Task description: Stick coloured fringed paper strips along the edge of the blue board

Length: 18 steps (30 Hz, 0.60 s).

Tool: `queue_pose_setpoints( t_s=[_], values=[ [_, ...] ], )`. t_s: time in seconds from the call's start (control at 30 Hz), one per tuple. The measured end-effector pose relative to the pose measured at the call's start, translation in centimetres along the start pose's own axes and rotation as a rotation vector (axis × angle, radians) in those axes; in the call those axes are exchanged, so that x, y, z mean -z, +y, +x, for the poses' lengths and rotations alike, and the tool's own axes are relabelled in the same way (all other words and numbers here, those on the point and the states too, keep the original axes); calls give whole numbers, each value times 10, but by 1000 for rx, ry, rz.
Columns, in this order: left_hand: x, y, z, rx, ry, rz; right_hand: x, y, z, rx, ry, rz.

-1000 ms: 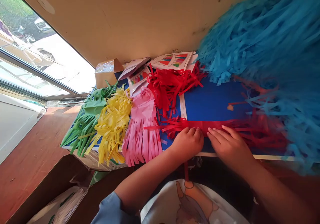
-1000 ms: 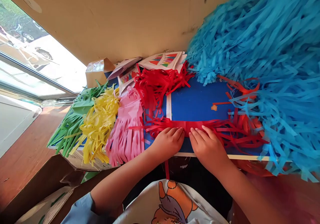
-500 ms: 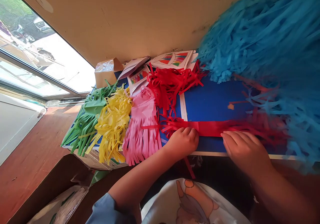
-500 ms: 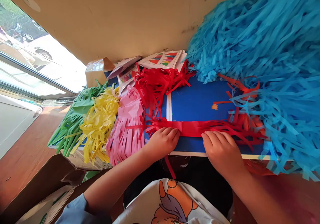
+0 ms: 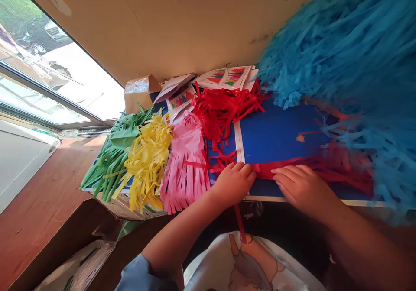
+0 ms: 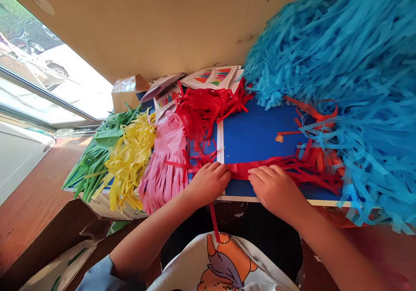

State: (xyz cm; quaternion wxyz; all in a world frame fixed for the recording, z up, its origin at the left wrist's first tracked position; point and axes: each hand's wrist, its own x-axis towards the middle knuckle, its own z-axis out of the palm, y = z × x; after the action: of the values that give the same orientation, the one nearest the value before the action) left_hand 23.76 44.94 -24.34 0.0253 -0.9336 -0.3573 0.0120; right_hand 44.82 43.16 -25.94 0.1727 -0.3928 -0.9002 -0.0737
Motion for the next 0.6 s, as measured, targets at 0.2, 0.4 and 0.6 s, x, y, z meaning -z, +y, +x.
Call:
queue_pose_setpoints(
  t_s=[0.2,0.4,0.6],
  values=[
    [2,3,-1,278,-12,-124,0,11,17,-315,-266,197],
    [-5,7,5,469,-4,-84,8,16,45,-458,-587,147],
    [-6,8,7,486,-20,-68,5,13,53,-452,-612,98]
  ],
)
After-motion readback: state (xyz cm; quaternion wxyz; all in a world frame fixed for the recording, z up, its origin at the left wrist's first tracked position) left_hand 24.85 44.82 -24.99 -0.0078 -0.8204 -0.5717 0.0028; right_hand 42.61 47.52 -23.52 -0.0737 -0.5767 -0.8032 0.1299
